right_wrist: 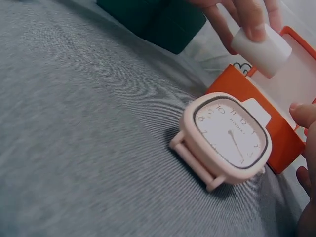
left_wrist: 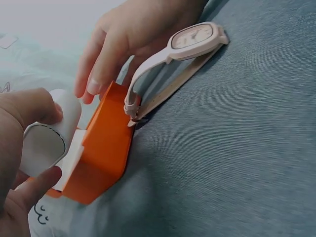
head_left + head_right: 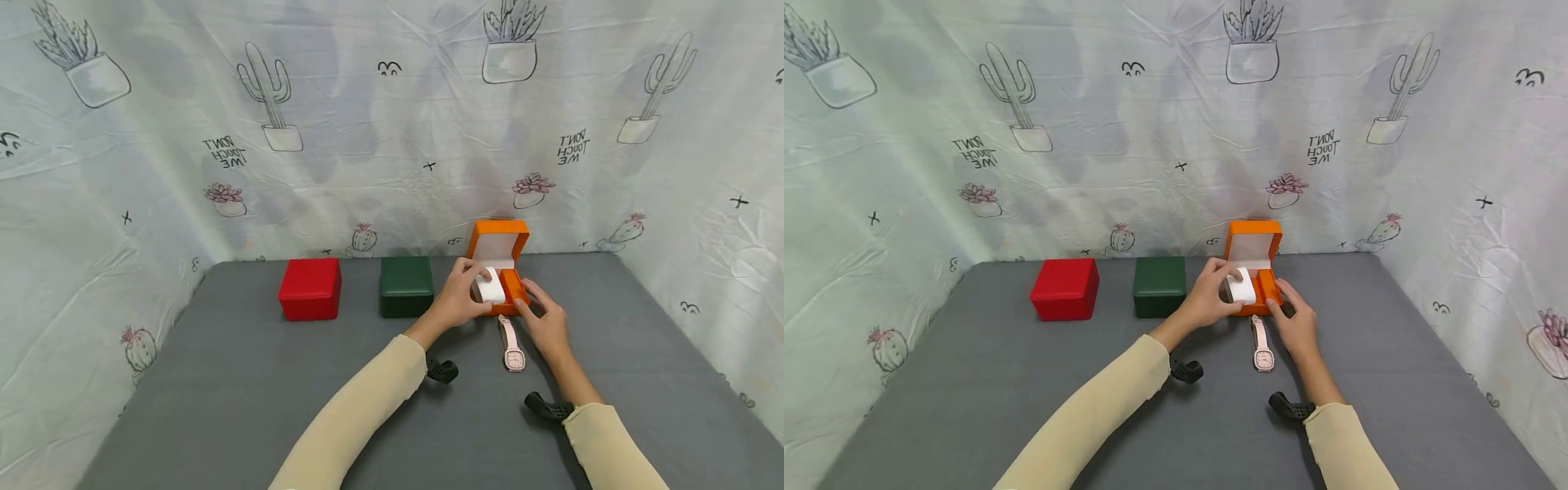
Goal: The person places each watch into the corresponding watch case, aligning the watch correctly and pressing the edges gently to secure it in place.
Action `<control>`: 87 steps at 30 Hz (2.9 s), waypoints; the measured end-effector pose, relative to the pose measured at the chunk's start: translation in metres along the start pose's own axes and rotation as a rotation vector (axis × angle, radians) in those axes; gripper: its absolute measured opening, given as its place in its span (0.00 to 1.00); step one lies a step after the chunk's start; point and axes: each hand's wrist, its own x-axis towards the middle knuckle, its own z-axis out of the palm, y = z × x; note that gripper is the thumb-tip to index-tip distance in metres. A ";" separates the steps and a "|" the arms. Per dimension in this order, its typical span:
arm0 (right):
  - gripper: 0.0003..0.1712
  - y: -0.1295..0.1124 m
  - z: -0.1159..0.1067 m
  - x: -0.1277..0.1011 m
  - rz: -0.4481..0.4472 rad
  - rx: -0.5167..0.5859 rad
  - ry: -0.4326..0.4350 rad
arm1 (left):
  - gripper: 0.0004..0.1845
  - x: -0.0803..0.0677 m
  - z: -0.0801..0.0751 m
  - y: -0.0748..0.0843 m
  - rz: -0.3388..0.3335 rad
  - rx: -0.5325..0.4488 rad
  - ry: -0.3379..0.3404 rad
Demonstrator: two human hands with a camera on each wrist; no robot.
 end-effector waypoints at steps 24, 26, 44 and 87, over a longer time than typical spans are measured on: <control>0.24 -0.011 -0.030 -0.038 -0.177 -0.157 -0.112 | 0.18 -0.042 0.000 -0.006 -0.021 -0.156 0.010; 0.26 -0.012 -0.033 -0.040 -0.156 -0.209 -0.168 | 0.18 -0.044 -0.001 -0.006 -0.023 -0.163 0.017; 0.52 -0.013 -0.048 -0.029 -0.106 -0.330 -0.598 | 0.19 -0.058 0.001 -0.007 -0.029 -0.214 -0.003; 0.48 -0.021 -0.036 -0.037 -0.145 -0.273 -0.585 | 0.20 -0.061 0.001 -0.009 0.000 -0.251 -0.002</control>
